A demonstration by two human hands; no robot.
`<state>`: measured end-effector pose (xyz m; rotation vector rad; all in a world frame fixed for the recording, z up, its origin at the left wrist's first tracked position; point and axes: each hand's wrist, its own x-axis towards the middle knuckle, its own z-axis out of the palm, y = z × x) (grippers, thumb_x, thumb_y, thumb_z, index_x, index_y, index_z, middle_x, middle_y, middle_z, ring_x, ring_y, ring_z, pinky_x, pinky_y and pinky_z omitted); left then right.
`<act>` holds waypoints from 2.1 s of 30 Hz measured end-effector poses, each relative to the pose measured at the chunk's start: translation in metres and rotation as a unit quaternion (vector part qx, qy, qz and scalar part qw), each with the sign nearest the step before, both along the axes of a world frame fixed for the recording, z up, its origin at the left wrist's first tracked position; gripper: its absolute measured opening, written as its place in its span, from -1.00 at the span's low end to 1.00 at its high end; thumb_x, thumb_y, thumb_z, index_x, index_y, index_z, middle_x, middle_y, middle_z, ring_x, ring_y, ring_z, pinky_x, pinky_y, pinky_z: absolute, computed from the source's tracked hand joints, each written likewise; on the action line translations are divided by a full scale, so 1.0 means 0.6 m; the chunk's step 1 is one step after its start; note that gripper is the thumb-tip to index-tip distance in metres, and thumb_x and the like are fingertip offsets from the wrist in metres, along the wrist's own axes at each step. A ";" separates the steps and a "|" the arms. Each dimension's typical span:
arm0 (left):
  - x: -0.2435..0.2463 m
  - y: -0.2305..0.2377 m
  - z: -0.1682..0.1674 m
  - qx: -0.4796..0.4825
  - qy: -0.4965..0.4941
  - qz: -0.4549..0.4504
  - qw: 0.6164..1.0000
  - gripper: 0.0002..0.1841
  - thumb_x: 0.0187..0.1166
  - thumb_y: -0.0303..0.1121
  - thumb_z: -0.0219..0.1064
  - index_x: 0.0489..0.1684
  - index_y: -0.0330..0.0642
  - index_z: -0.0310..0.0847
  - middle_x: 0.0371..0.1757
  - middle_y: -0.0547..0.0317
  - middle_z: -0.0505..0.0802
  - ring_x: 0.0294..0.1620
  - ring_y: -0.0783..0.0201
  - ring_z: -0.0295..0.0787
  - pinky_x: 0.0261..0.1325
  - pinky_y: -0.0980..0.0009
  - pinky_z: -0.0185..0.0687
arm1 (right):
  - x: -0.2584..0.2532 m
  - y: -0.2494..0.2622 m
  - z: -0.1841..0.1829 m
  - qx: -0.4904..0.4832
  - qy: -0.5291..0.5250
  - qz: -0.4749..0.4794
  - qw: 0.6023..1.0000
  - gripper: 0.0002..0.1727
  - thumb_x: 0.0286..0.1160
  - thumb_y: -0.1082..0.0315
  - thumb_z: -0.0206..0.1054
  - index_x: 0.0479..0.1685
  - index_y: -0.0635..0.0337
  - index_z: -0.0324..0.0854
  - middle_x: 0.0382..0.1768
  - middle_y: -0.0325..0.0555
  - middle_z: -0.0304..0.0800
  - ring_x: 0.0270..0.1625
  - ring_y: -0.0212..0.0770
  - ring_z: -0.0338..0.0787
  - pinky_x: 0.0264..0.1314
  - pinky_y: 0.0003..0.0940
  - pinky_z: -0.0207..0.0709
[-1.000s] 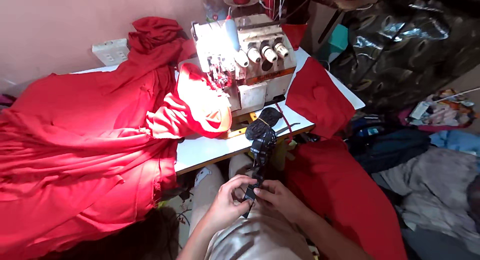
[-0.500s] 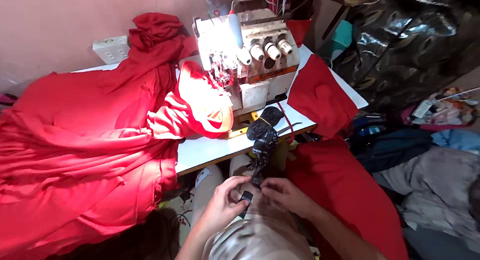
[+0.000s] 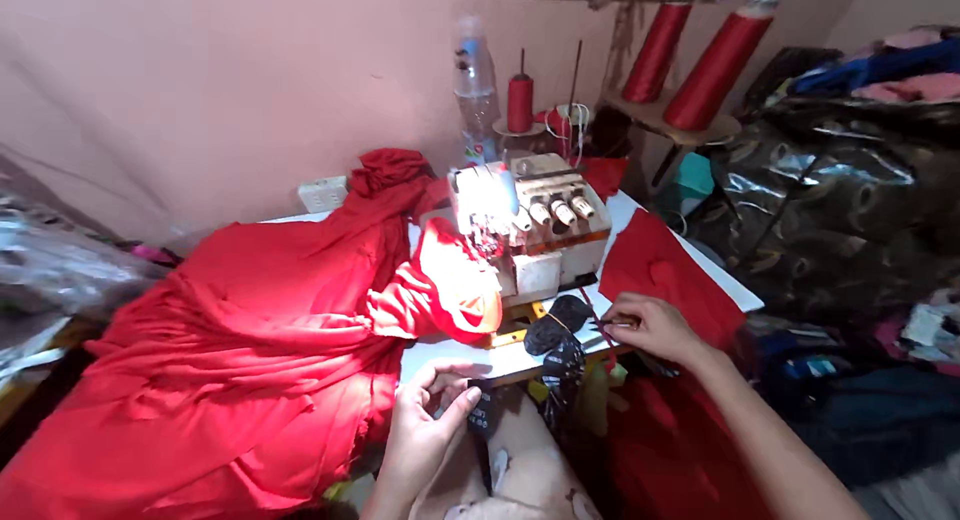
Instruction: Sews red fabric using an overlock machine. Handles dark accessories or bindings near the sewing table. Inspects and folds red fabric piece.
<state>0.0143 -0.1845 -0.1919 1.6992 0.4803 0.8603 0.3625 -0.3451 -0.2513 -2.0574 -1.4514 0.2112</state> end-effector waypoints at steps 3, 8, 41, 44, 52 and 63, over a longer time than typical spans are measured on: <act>0.001 0.002 0.014 -0.002 -0.014 0.027 1.000 -0.73 0.34 -0.59 0.43 0.01 -0.28 0.68 -0.36 0.48 0.85 -0.36 0.61 0.77 -0.19 0.64 0.74 | -0.021 0.032 -0.033 0.069 -0.023 -0.014 0.997 -0.63 0.46 0.22 0.20 -0.26 0.39 0.77 -0.19 0.23 0.82 -0.06 0.27 0.81 -0.02 0.33 0.53; 0.015 0.001 0.031 -0.059 -0.100 0.074 0.991 -0.80 0.41 -0.66 0.34 -0.22 -0.11 0.70 -0.43 0.49 0.87 -0.41 0.60 0.79 -0.22 0.62 0.75 | -0.032 0.051 -0.051 0.118 -0.125 -0.073 0.982 -0.39 0.62 -0.06 -0.01 -0.18 0.39 0.70 -0.07 0.35 0.76 0.11 0.45 0.72 0.11 0.46 0.37; -0.003 -0.046 -0.045 -0.220 -0.177 -0.004 0.959 -0.83 0.47 -0.18 0.52 -0.20 -0.02 0.94 -0.28 0.35 0.95 -0.24 0.55 0.85 -0.02 0.56 0.76 | -0.371 0.119 0.037 0.491 -0.033 0.040 0.870 -0.95 0.54 0.16 0.43 -0.20 -0.16 0.76 -0.04 -0.42 0.60 0.24 -0.47 0.50 0.42 -0.59 0.26; -0.004 -0.048 -0.039 -0.245 -0.177 -0.011 0.953 -0.87 0.48 -0.27 0.52 -0.21 -0.06 0.94 -0.27 0.31 0.96 -0.23 0.52 0.86 0.00 0.55 0.77 | -0.374 0.113 0.033 0.475 0.024 0.052 0.878 -0.93 0.52 0.17 0.45 -0.19 -0.15 0.82 -0.06 -0.42 0.65 0.23 -0.48 0.51 0.38 -0.60 0.28; -0.002 -0.055 -0.027 -0.272 -0.162 -0.002 0.949 -0.89 0.51 -0.48 0.42 -0.30 -0.12 0.90 -0.34 0.29 0.94 -0.30 0.53 0.86 -0.07 0.55 0.79 | -0.372 0.103 0.024 0.450 0.086 0.059 0.887 -0.86 0.48 0.07 0.48 -0.13 -0.17 0.80 -0.09 -0.41 0.56 0.14 -0.54 0.50 0.30 -0.64 0.32; 0.007 -0.071 -0.025 -0.210 -0.129 0.082 0.966 -0.84 0.50 -0.60 0.35 -0.37 -0.18 0.85 -0.42 0.34 0.92 -0.36 0.55 0.85 -0.12 0.60 0.78 | -0.359 0.092 0.028 0.384 0.227 0.095 0.890 -0.74 0.48 0.15 0.42 -0.26 0.19 0.72 -0.29 -0.28 0.75 -0.08 -0.61 0.69 0.03 -0.75 0.55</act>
